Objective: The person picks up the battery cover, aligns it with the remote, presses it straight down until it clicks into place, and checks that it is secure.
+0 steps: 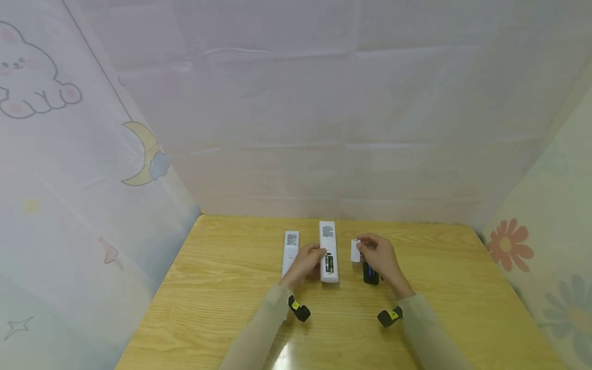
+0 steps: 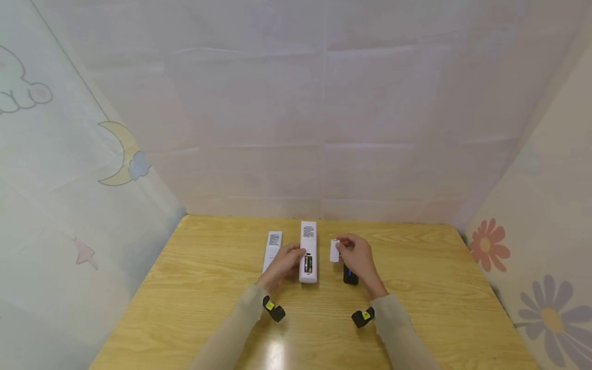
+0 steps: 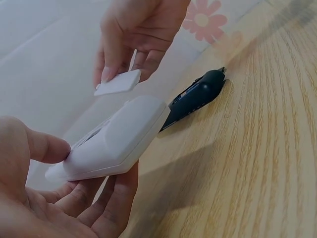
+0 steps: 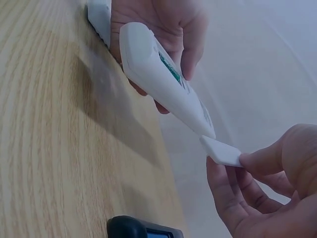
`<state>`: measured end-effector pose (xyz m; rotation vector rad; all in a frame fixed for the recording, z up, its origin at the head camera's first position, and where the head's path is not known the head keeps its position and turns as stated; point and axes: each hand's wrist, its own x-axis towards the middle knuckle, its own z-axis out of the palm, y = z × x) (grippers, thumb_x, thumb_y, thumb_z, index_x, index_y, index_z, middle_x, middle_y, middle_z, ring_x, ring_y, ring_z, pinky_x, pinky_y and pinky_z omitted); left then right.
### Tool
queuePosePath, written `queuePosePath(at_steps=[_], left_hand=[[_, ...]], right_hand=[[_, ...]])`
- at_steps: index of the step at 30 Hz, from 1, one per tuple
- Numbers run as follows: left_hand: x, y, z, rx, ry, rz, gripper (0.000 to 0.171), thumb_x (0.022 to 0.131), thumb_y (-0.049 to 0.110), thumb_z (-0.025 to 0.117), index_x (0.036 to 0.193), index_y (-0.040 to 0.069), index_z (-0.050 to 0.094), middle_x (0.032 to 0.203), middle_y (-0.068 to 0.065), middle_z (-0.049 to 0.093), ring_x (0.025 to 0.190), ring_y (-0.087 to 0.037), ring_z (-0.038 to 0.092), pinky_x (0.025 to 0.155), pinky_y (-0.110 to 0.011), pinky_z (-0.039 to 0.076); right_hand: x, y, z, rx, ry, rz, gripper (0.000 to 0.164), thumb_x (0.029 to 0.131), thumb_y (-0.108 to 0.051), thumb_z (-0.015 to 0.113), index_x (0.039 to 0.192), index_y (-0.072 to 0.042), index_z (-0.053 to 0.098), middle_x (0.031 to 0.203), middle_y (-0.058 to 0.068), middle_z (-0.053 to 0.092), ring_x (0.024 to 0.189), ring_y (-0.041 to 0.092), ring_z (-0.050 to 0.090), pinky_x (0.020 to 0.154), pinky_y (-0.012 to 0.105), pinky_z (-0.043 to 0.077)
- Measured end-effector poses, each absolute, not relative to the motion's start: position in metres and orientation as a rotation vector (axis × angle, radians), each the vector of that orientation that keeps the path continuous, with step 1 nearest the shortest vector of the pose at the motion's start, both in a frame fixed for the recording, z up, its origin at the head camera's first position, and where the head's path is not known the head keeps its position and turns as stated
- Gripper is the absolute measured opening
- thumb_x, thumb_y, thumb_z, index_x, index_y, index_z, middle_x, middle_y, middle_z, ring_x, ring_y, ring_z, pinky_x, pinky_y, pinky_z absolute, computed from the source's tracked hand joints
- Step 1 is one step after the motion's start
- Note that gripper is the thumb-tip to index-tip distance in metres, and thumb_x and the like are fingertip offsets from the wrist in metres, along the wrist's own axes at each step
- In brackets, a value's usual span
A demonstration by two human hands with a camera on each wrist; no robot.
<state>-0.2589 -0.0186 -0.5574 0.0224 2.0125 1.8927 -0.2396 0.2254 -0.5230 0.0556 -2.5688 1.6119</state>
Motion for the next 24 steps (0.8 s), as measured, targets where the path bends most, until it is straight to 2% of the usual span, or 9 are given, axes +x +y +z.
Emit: queuePosePath(at_steps=[3,11,16,24], left_hand=[[-0.259,-0.019,-0.557,0.018,2.008,1.889,0.053,0.106,0.036,0.062,0.146,0.002,0.059,0.118,-0.01,0.074,0.099,-0.02,0.073,0.081,-0.035,0.063],[-0.259,-0.018,-0.556,0.03,1.993,1.899,0.052,0.108,0.036,0.061,0.146,0.001,0.058,0.119,-0.01,0.074,0.099,-0.021,0.074,0.082,-0.037,0.064],[-0.26,-0.018,-0.556,0.02,1.983,1.896,0.052,0.109,0.042,0.059,0.144,0.004,0.06,0.118,-0.007,0.075,0.098,-0.019,0.074,0.081,-0.035,0.064],[-0.26,-0.018,-0.556,0.009,1.986,1.891,0.05,0.108,0.045,0.059,0.141,0.007,0.063,0.114,-0.006,0.075,0.096,-0.019,0.073,0.076,-0.033,0.062]], right_hand=[[-0.239,0.224,-0.521,0.041,-2.555,1.635,0.023,0.106,-0.009,0.066,0.126,0.001,0.072,0.107,0.021,0.069,0.086,0.034,0.074,0.073,0.042,0.066],[-0.236,0.22,-0.514,-0.009,-2.542,1.715,0.027,0.107,-0.009,0.065,0.13,0.001,0.07,0.111,0.022,0.067,0.087,0.03,0.073,0.073,0.038,0.066],[-0.234,0.216,-0.51,-0.006,-2.559,1.711,0.029,0.107,-0.009,0.065,0.133,0.002,0.069,0.112,0.021,0.067,0.088,0.021,0.07,0.074,0.041,0.067],[-0.233,0.214,-0.51,0.063,-2.581,1.703,0.027,0.107,-0.007,0.064,0.131,0.004,0.071,0.113,0.023,0.068,0.089,0.022,0.07,0.076,0.047,0.067]])
